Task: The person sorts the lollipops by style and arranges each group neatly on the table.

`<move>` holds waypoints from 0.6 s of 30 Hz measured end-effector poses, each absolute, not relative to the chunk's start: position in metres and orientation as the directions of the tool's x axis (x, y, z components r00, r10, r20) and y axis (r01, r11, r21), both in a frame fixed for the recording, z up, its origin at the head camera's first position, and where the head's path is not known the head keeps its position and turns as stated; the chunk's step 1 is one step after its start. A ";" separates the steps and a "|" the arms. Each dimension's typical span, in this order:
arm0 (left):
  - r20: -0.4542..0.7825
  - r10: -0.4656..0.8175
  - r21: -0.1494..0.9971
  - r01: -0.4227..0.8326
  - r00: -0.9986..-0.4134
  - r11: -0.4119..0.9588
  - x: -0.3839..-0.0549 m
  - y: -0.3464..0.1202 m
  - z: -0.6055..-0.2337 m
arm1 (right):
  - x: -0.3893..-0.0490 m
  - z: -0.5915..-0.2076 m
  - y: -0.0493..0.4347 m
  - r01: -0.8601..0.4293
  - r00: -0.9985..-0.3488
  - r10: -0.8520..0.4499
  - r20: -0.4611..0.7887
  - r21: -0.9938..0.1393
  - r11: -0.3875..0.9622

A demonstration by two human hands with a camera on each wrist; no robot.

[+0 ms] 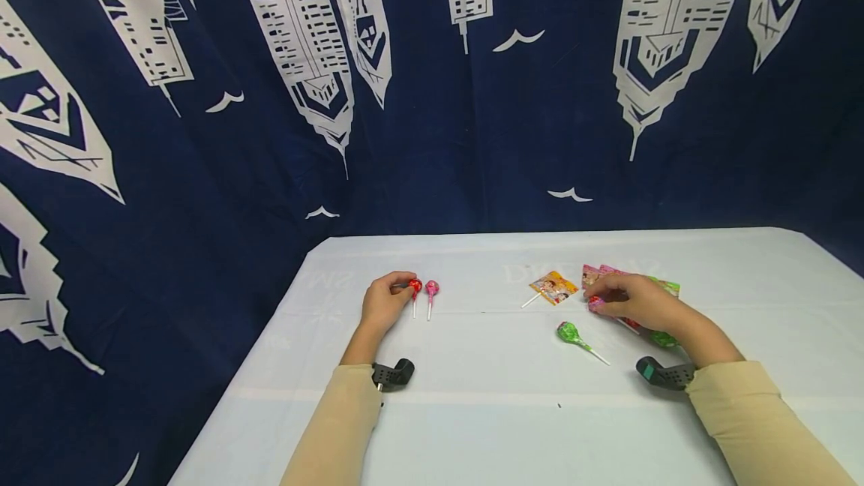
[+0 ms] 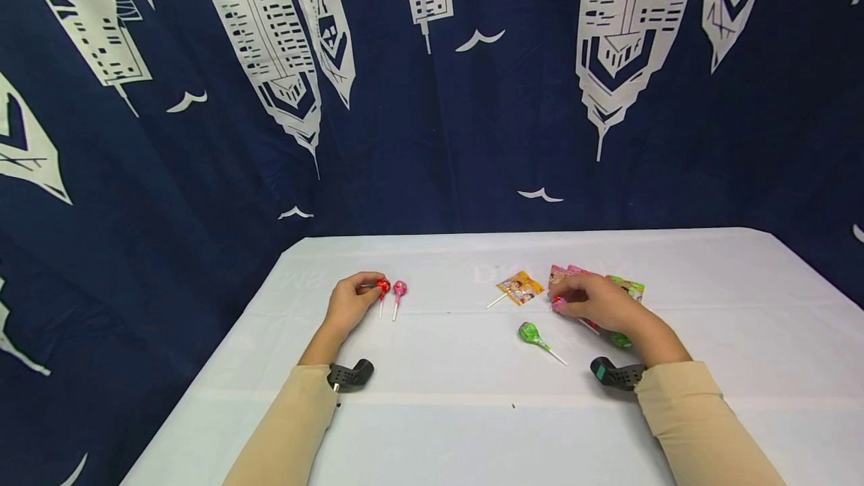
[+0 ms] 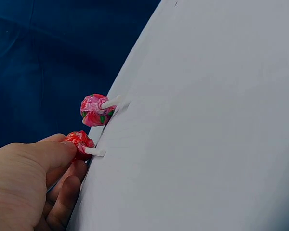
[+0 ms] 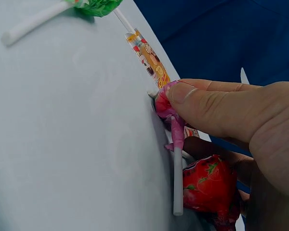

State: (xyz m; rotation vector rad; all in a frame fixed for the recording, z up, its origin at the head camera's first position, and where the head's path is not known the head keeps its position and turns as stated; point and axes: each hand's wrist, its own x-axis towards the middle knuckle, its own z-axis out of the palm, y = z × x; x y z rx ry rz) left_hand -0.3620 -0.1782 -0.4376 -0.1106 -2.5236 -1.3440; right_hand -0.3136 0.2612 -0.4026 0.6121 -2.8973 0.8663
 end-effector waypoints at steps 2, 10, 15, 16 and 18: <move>0.284 -0.060 0.805 0.204 -0.957 0.558 -0.362 -0.178 -0.436 | -0.314 -0.403 0.262 -0.385 -0.921 -0.354 0.162 -0.509 0.770; 0.275 -0.058 0.808 0.198 -0.960 0.555 -0.363 -0.177 -0.437 | -0.311 -0.402 0.261 -0.367 -0.927 -0.348 0.138 -0.520 0.771; 0.270 -0.059 0.808 0.193 -0.961 0.557 -0.362 -0.177 -0.436 | -0.311 -0.401 0.260 -0.359 -0.929 -0.349 0.123 -0.534 0.766; 0.271 -0.058 0.808 0.194 -0.961 0.556 -0.362 -0.177 -0.436 | -0.311 -0.401 0.260 -0.358 -0.929 -0.349 0.124 -0.536 0.765; 0.271 -0.057 0.809 0.195 -0.961 0.554 -0.362 -0.177 -0.436 | -0.311 -0.401 0.260 -0.363 -0.927 -0.350 0.131 -0.541 0.758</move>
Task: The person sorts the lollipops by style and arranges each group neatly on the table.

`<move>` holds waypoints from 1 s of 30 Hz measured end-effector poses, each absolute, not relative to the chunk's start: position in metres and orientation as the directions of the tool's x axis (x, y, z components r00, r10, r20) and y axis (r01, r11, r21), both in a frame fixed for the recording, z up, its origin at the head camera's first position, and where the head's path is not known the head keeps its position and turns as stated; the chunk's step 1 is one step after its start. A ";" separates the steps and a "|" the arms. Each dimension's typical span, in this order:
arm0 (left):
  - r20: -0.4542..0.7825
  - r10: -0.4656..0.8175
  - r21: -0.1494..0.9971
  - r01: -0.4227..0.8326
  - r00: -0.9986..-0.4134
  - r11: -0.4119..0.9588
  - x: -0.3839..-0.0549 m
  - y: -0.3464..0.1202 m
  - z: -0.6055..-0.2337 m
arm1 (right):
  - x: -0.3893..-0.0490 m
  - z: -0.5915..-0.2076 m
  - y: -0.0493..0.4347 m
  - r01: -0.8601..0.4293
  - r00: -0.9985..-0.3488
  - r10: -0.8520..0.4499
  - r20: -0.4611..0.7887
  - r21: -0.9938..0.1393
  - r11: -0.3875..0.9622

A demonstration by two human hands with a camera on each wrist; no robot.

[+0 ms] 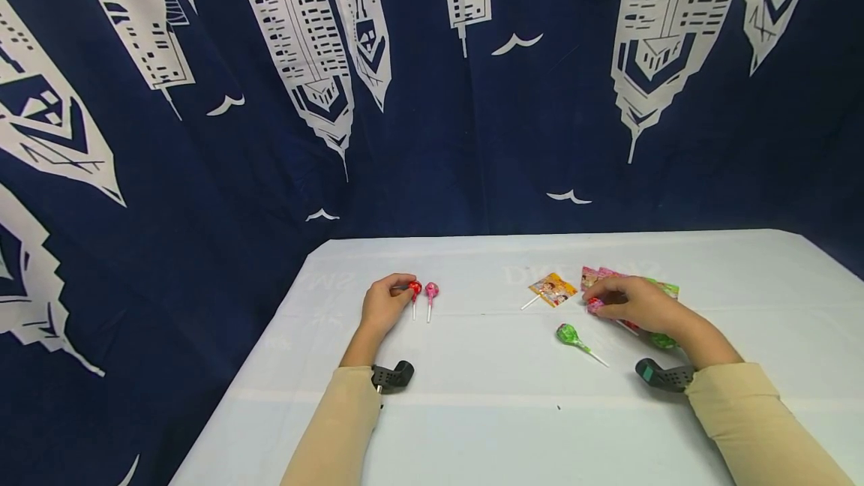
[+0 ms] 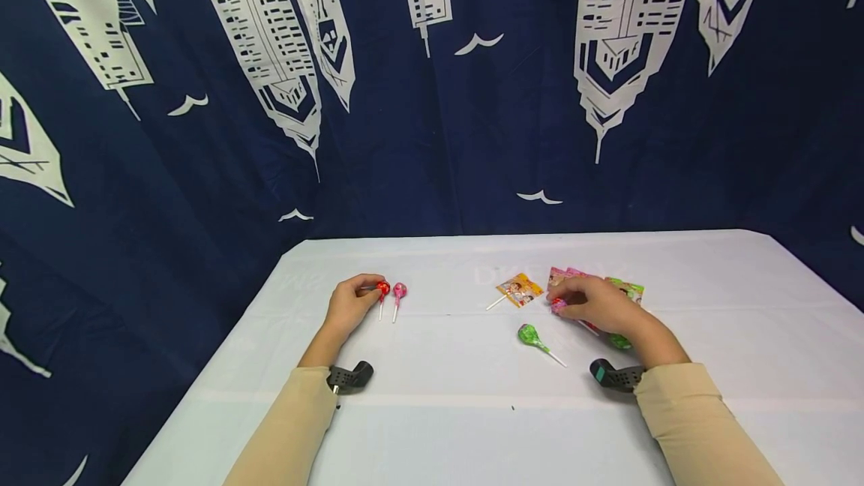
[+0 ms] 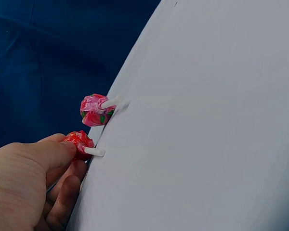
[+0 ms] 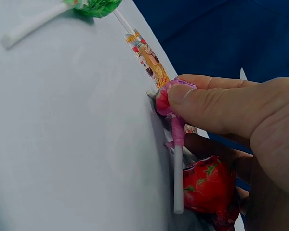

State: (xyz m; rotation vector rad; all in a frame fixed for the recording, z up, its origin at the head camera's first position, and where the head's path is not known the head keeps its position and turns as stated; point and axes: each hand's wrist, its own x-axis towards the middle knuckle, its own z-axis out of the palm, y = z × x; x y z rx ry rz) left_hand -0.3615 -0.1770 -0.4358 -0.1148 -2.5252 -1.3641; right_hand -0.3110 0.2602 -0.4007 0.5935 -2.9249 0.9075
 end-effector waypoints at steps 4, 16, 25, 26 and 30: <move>0.268 -0.059 0.813 0.192 -0.962 0.550 -0.362 -0.177 -0.436 | -0.311 -0.399 0.260 -0.384 -0.920 -0.359 0.156 -0.538 0.750; 0.264 -0.065 0.816 0.187 -0.962 0.546 -0.361 -0.176 -0.436 | -0.311 -0.395 0.256 -0.354 -0.934 -0.315 0.168 -0.534 0.767; 0.265 -0.065 0.814 0.186 -0.962 0.551 -0.361 -0.177 -0.436 | -0.310 -0.391 0.248 -0.330 -0.943 -0.284 0.172 -0.588 0.738; 0.264 -0.066 0.813 0.186 -0.962 0.552 -0.361 -0.177 -0.436 | -0.310 -0.391 0.248 -0.331 -0.943 -0.284 0.174 -0.589 0.737; 0.268 -0.064 0.811 0.189 -0.961 0.553 -0.360 -0.177 -0.436 | -0.310 -0.389 0.245 -0.326 -0.945 -0.281 0.171 -0.594 0.735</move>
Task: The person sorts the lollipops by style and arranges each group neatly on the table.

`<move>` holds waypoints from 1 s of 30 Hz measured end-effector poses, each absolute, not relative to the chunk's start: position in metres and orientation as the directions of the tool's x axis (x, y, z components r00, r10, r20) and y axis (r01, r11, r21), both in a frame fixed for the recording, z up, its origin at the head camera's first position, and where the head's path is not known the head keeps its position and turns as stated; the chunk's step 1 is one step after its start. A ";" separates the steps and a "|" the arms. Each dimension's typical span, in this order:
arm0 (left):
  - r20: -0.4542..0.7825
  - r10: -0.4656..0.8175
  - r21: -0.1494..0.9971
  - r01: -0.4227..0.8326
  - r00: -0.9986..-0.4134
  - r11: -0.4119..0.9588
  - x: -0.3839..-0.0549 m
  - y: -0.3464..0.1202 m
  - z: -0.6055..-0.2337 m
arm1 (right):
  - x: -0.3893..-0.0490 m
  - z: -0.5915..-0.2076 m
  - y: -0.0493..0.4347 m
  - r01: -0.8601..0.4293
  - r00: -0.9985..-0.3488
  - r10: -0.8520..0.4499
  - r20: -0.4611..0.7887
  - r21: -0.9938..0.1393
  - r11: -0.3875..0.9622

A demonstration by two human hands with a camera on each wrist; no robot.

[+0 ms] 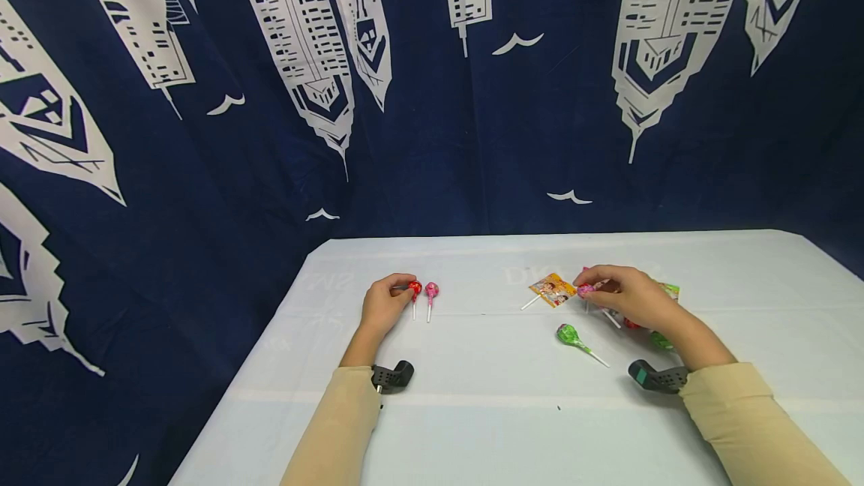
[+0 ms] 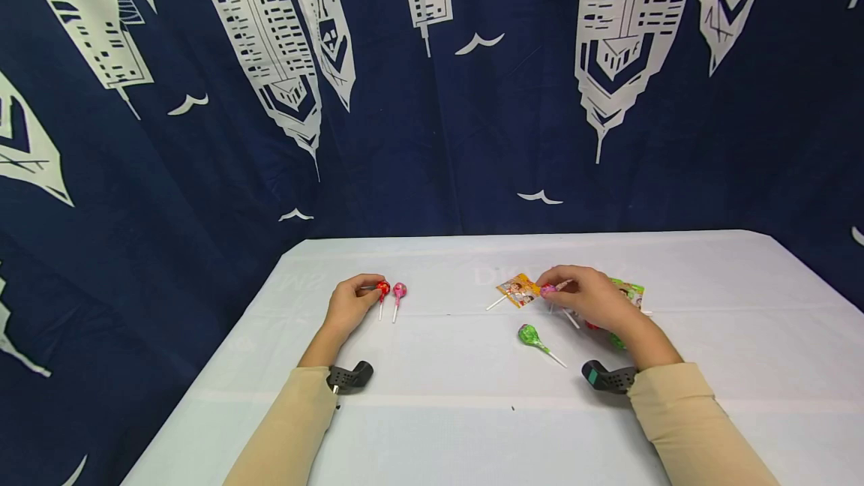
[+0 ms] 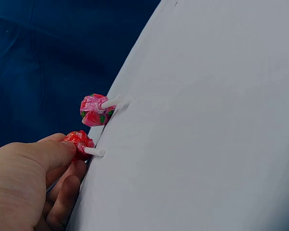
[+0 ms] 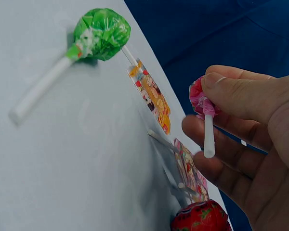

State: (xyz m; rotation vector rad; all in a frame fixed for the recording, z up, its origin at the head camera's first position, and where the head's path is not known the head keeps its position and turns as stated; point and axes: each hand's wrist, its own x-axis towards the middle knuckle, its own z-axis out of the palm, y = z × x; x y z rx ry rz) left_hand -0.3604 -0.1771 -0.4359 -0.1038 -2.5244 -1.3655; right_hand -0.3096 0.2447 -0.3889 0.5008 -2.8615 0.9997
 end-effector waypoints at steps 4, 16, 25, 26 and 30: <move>0.290 -0.065 0.803 0.207 -0.955 0.559 -0.359 -0.176 -0.437 | -0.308 -0.387 0.242 -0.330 -0.943 -0.285 0.172 -0.601 0.728; 0.286 -0.063 0.796 0.200 -0.956 0.571 -0.361 -0.176 -0.438 | -0.305 -0.381 0.233 -0.367 -0.929 -0.302 0.214 -0.632 0.683; 0.275 -0.062 0.800 0.192 -0.959 0.569 -0.361 -0.175 -0.439 | -0.306 -0.381 0.215 -0.370 -0.926 -0.302 0.227 -0.701 0.610; 0.278 -0.061 0.797 0.195 -0.959 0.571 -0.361 -0.175 -0.439 | -0.307 -0.381 0.212 -0.370 -0.926 -0.305 0.225 -0.708 0.602; 0.287 -0.056 0.794 0.205 -0.956 0.572 -0.361 -0.176 -0.437 | -0.310 -0.379 0.200 -0.366 -0.925 -0.313 0.216 -0.731 0.576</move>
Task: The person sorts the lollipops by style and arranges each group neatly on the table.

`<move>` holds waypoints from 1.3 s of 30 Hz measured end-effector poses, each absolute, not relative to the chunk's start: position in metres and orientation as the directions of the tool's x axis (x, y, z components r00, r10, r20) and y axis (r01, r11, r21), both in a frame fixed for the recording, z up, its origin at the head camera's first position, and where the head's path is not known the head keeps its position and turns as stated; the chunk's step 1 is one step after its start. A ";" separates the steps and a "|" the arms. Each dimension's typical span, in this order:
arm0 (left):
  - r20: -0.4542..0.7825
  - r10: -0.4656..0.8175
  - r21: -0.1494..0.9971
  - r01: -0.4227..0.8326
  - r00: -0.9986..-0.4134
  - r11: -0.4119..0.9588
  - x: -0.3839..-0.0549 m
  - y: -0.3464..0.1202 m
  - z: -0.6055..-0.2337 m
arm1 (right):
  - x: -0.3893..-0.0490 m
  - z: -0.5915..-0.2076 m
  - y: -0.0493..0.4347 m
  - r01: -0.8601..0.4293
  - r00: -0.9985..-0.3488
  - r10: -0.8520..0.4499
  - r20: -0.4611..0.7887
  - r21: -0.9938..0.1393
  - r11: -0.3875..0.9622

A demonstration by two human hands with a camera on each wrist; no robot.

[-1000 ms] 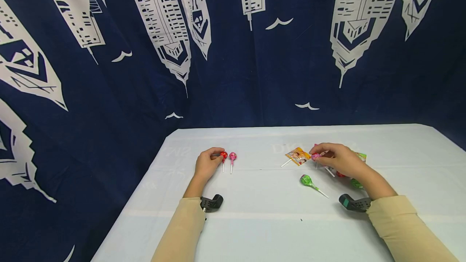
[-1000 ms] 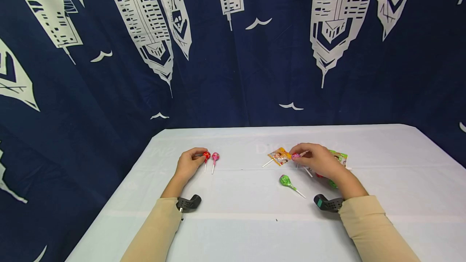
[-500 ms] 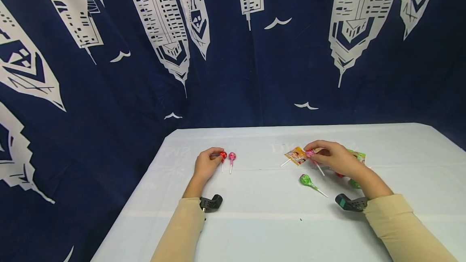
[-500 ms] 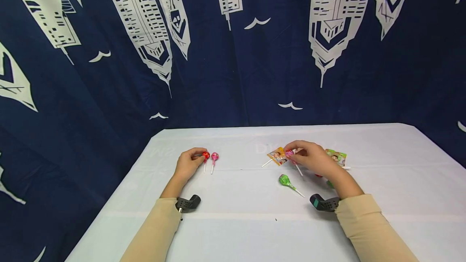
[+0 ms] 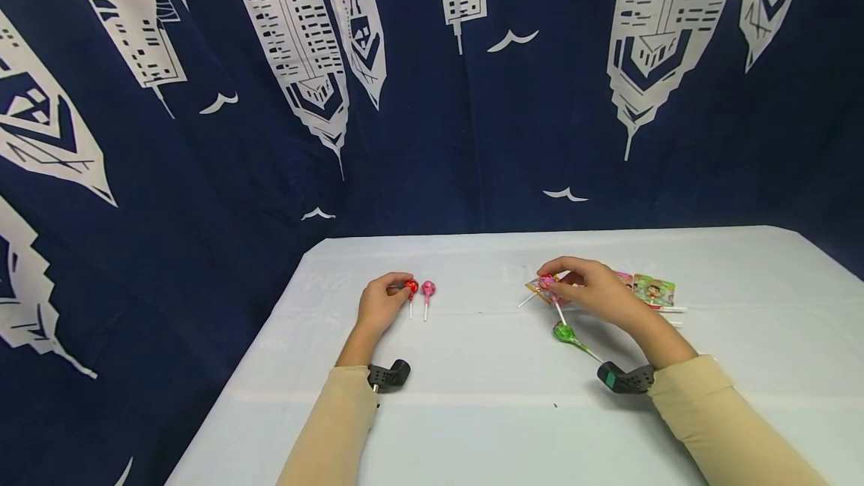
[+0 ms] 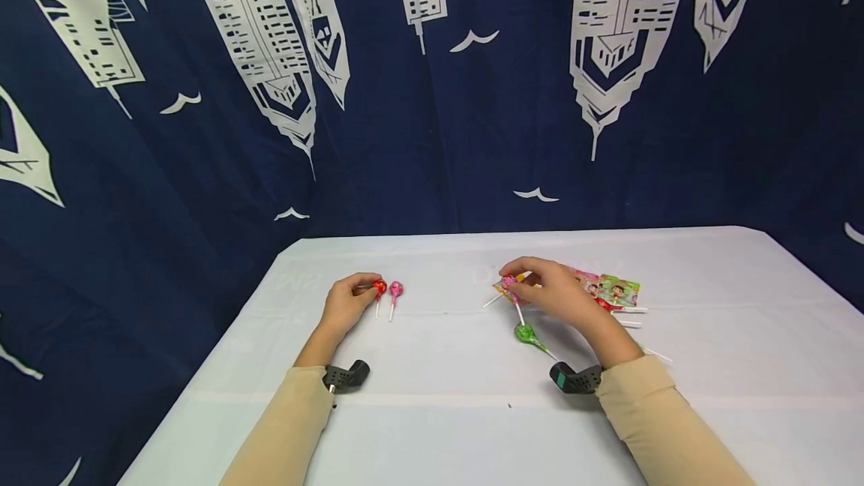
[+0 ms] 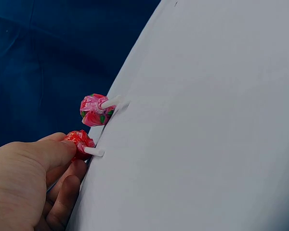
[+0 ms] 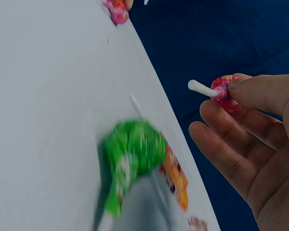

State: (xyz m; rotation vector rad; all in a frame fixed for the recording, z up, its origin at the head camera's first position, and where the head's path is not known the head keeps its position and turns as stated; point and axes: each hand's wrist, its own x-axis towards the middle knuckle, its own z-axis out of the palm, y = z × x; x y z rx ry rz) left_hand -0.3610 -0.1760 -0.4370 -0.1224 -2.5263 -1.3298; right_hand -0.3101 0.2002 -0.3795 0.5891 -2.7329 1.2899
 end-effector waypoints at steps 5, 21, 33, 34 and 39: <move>0.281 -0.062 0.803 0.200 -0.958 0.561 -0.361 -0.177 -0.437 | -0.314 -0.374 0.183 -0.365 -0.923 -0.317 0.217 -0.753 0.548; 0.275 -0.061 0.798 0.193 -0.959 0.571 -0.361 -0.177 -0.435 | -0.325 -0.370 0.139 -0.383 -0.914 -0.317 0.254 -0.798 0.466; 0.266 -0.059 0.799 0.186 -0.962 0.572 -0.362 -0.177 -0.436 | -0.334 -0.382 0.114 -0.393 -0.913 -0.308 0.267 -0.779 0.489; 0.267 -0.060 0.798 0.186 -0.962 0.574 -0.362 -0.177 -0.436 | -0.335 -0.383 0.112 -0.388 -0.916 -0.305 0.263 -0.779 0.494; 0.272 -0.056 0.799 0.193 -0.961 0.569 -0.361 -0.177 -0.436 | -0.338 -0.389 0.102 -0.381 -0.918 -0.306 0.254 -0.782 0.494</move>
